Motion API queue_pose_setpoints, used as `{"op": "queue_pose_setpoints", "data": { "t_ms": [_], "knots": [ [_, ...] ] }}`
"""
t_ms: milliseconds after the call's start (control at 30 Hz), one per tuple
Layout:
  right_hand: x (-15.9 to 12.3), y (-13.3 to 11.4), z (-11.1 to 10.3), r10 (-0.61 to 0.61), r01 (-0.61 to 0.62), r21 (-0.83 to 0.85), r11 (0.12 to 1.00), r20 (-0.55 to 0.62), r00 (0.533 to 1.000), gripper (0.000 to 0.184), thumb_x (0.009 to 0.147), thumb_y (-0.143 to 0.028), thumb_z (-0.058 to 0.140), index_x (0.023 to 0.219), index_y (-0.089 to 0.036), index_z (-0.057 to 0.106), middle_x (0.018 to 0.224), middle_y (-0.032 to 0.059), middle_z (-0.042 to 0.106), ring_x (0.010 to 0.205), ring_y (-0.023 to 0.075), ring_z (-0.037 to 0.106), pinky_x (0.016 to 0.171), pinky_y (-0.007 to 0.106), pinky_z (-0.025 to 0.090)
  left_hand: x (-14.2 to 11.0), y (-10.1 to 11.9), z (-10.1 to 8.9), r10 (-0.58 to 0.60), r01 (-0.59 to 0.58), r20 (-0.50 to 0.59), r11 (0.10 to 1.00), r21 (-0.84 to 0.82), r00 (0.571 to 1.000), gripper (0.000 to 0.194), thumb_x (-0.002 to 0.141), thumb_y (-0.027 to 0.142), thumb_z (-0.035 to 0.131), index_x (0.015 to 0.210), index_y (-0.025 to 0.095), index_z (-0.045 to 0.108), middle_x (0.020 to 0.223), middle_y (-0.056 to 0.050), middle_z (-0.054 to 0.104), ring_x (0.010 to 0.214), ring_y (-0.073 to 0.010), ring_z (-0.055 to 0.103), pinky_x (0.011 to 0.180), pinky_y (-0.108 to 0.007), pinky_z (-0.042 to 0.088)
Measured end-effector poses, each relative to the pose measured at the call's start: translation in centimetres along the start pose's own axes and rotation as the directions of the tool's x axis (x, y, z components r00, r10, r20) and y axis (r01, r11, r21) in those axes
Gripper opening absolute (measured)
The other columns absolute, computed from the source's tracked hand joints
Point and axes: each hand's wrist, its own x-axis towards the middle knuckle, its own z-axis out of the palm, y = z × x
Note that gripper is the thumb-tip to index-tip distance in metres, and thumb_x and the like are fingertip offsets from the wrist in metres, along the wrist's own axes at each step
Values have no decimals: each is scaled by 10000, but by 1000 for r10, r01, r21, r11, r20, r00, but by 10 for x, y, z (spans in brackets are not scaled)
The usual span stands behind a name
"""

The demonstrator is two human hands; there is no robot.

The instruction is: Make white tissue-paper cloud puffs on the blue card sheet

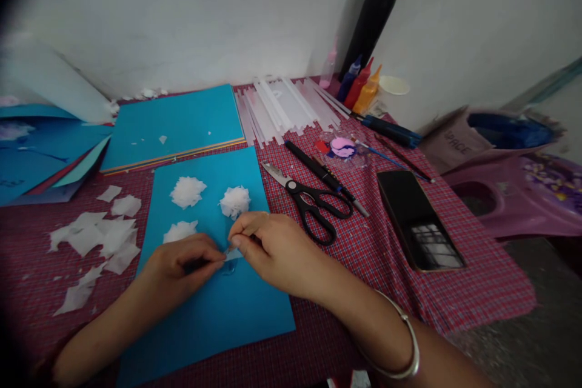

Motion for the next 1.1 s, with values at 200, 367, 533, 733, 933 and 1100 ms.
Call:
{"op": "queue_pose_setpoints", "data": {
  "t_ms": [200, 367, 533, 733, 933, 1100],
  "knots": [
    [-1, 0, -1, -2, 3, 17, 1000, -18, 1000, 175, 891, -117, 490, 781, -179, 611, 755, 0, 625, 695, 126, 598, 639, 237, 435, 0, 1, -2, -17, 16, 15, 1000, 11, 1000, 168, 822, 133, 545, 695, 193, 637, 701, -3, 634, 651, -124, 586, 601, -237, 462],
    [-1, 2, 1, -5, 5, 20, 1000, -11, 1000, 164, 891, -115, 495, 814, -171, 628, 782, 10, 642, 738, 130, 611, 672, 238, 443, 0, 1, -2, -22, 21, 14, 1000, 11, 1000, 170, 822, 137, 541, 688, 191, 630, 697, 0, 625, 645, -121, 581, 599, -238, 451],
    [0, 0, 1, 16, -16, 29, 999, 8, 1000, 192, 884, -101, 486, 741, -167, 597, 741, -3, 616, 672, 116, 577, 654, 235, 422, 0, 2, -2, -61, 60, 23, 998, 23, 998, 171, 820, 142, 535, 676, 188, 616, 693, 5, 620, 651, -123, 578, 611, -245, 440],
    [0, 0, 1, 35, -35, -5, 999, -2, 999, 237, 886, -109, 480, 669, -175, 547, 724, -21, 613, 640, 104, 542, 724, 262, 399, 2, 4, -3, -90, 89, 24, 996, 27, 996, 176, 825, 167, 518, 670, 186, 601, 683, 7, 602, 652, -126, 575, 607, -247, 431],
    [-3, 1, -3, 54, -45, 71, 996, -128, 990, 232, 910, -164, 461, 708, -172, 575, 781, -4, 605, 654, 104, 546, 639, 251, 396, 3, 5, -2, -162, 162, 5, 986, 29, 987, 143, 807, 177, 518, 693, 194, 602, 676, 17, 613, 630, -123, 578, 589, -242, 428],
    [-6, -1, -7, 68, -60, 127, 990, -64, 996, 173, 900, -148, 468, 758, -180, 561, 665, -46, 523, 554, 83, 473, 560, 233, 364, 4, 7, -1, -209, 209, 0, 978, 29, 978, 113, 767, 157, 514, 681, 194, 578, 637, 29, 598, 589, -116, 559, 548, -229, 412]
  ]
}}
